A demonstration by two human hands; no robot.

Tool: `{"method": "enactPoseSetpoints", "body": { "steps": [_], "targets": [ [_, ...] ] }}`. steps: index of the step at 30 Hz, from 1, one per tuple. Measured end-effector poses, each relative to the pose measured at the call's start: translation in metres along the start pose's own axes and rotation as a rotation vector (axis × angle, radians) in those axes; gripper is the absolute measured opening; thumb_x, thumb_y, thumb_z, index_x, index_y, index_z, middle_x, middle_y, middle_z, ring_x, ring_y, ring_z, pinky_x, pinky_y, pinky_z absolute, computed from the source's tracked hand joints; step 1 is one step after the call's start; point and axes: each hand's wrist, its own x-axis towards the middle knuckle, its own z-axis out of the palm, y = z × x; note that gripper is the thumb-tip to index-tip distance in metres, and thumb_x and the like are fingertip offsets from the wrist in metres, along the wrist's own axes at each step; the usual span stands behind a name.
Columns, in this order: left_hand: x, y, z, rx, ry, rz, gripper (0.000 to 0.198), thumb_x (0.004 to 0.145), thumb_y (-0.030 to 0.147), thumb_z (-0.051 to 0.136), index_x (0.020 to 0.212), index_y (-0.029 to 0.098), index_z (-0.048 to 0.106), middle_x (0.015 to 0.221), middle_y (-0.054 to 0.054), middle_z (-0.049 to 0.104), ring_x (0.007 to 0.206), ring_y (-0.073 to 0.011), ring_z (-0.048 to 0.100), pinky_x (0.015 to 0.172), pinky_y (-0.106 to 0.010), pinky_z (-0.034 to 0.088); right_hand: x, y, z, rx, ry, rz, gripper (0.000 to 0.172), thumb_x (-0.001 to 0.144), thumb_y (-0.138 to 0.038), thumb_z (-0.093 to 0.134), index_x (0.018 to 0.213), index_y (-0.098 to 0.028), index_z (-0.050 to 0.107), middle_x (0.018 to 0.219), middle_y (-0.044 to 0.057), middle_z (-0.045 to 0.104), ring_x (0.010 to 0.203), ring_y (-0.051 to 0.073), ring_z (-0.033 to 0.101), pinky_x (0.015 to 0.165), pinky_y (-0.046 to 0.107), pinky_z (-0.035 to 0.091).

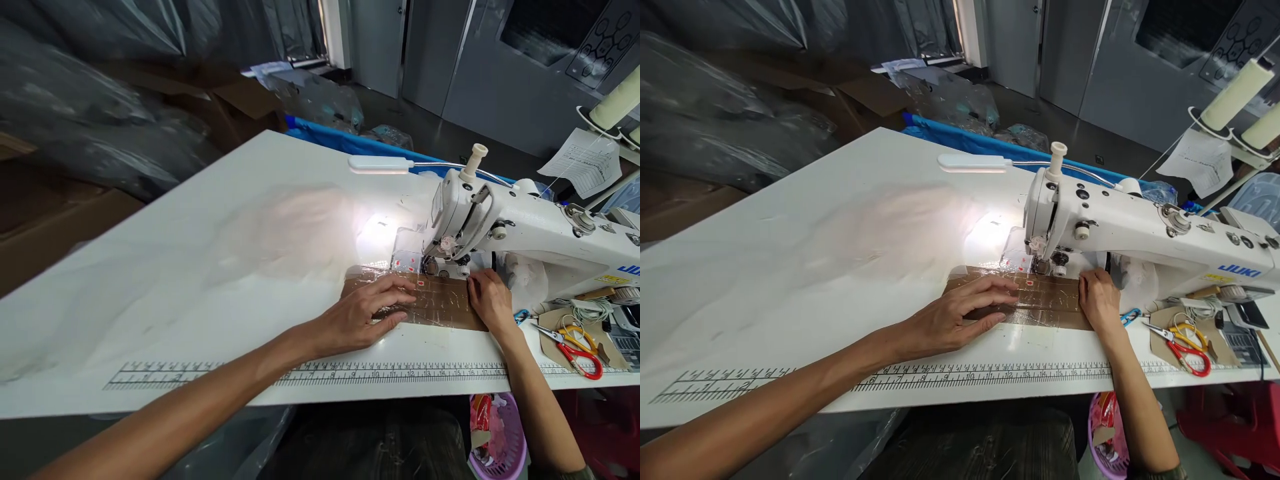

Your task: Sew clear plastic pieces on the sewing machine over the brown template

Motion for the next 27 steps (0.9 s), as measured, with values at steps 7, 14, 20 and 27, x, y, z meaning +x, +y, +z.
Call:
{"method": "enactPoseSetpoints", "body": {
  "steps": [7, 14, 20, 27],
  "targets": [
    [0.002, 0.004, 0.001, -0.055, 0.092, -0.115, 0.026, 0.096, 0.028, 0.055, 0.116, 0.015, 0.065, 0.115, -0.011, 0.069, 0.099, -0.0182, 0.067, 0.081, -0.033, 0.06, -0.063, -0.059, -0.043, 0.505, -0.319, -0.376, 0.021, 0.096, -0.023, 0.047, 0.095, -0.02, 0.068, 0.086, 0.005, 0.064, 0.074, 0.016, 0.063, 0.066, 0.026, 0.049],
    [-0.001, -0.009, 0.006, 0.106, 0.105, -0.055, 0.028, 0.093, 0.027, 0.062, 0.115, 0.011, 0.065, 0.115, -0.014, 0.067, 0.104, -0.0213, 0.066, 0.087, -0.038, 0.058, -0.059, -0.067, -0.052, 0.665, -0.462, -0.293, 0.026, 0.097, -0.035, 0.048, 0.1, -0.019, 0.068, 0.087, 0.005, 0.067, 0.078, 0.015, 0.063, 0.073, 0.027, 0.052],
    [0.001, -0.008, 0.008, 0.144, -0.004, -0.01, 0.008, 0.09, 0.019, 0.064, 0.086, 0.013, 0.069, 0.105, -0.012, 0.068, 0.098, -0.0201, 0.066, 0.086, -0.035, 0.057, -0.047, -0.059, -0.031, 0.754, -0.618, -0.08, 0.047, 0.093, -0.055, 0.046, 0.097, -0.016, 0.071, 0.069, 0.004, 0.066, 0.055, 0.014, 0.06, 0.05, 0.024, 0.047],
    [0.009, 0.001, -0.02, -0.5, 0.314, -0.539, 0.017, 0.086, 0.029, 0.067, 0.089, 0.015, 0.058, 0.074, -0.001, 0.069, 0.068, -0.0119, 0.067, 0.062, -0.023, 0.053, -0.035, -0.046, -0.015, 0.925, -0.534, 0.08, 0.059, 0.085, -0.068, 0.056, 0.114, -0.018, 0.07, 0.099, 0.012, 0.075, 0.083, 0.023, 0.072, 0.076, 0.037, 0.059]
  ]
}}
